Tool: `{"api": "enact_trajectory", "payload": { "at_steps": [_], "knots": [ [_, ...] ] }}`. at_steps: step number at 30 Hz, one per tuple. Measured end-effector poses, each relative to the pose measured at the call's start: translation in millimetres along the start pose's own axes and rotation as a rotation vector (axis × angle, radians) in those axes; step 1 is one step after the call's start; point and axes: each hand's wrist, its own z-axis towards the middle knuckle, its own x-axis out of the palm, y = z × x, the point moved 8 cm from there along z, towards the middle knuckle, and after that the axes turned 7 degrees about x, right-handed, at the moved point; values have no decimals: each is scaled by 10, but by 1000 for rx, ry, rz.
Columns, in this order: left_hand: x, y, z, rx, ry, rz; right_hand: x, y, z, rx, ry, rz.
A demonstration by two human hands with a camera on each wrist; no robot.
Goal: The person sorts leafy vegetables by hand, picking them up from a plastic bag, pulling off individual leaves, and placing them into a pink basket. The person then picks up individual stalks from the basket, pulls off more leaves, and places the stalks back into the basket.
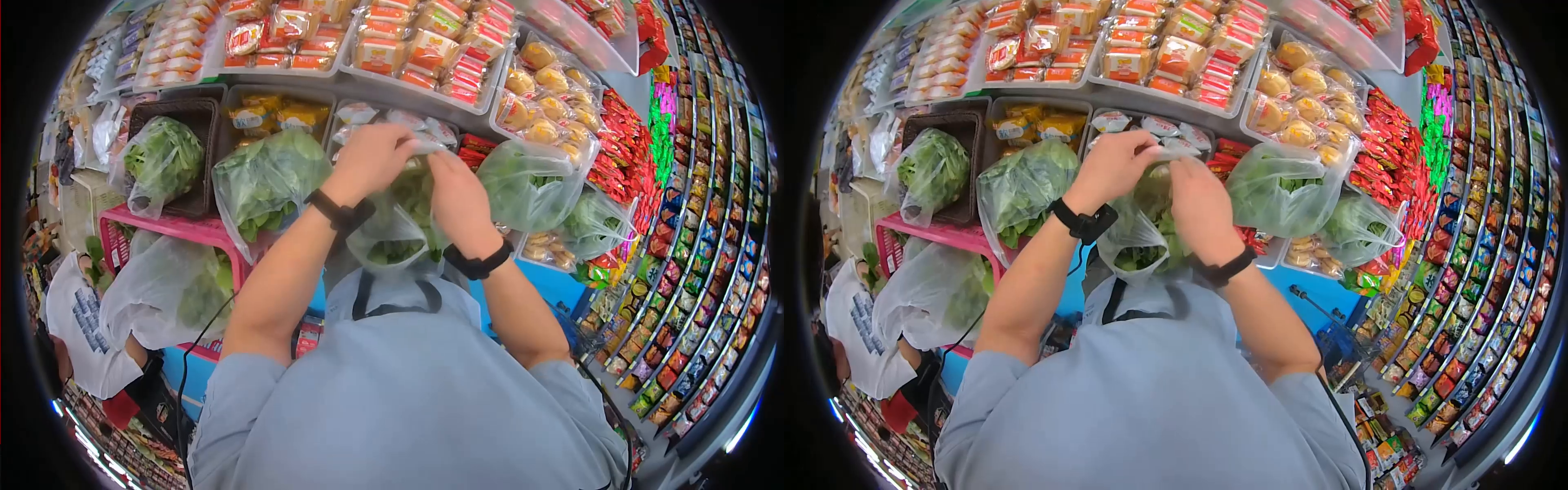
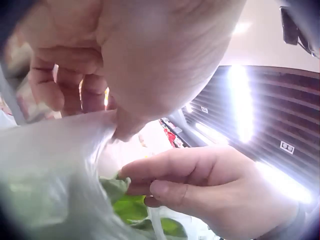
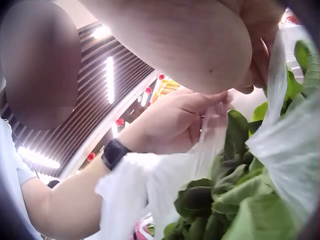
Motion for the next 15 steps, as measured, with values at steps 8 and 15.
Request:
{"api": "enact_trajectory", "payload": {
  "at_steps": [8, 15],
  "knots": [
    [232, 410, 112, -77, 41, -160, 145, 23, 237, 40, -64, -331],
    [258, 433, 26, -100, 67, -293, 146, 43, 111, -56, -194, -304]
  ]
}}
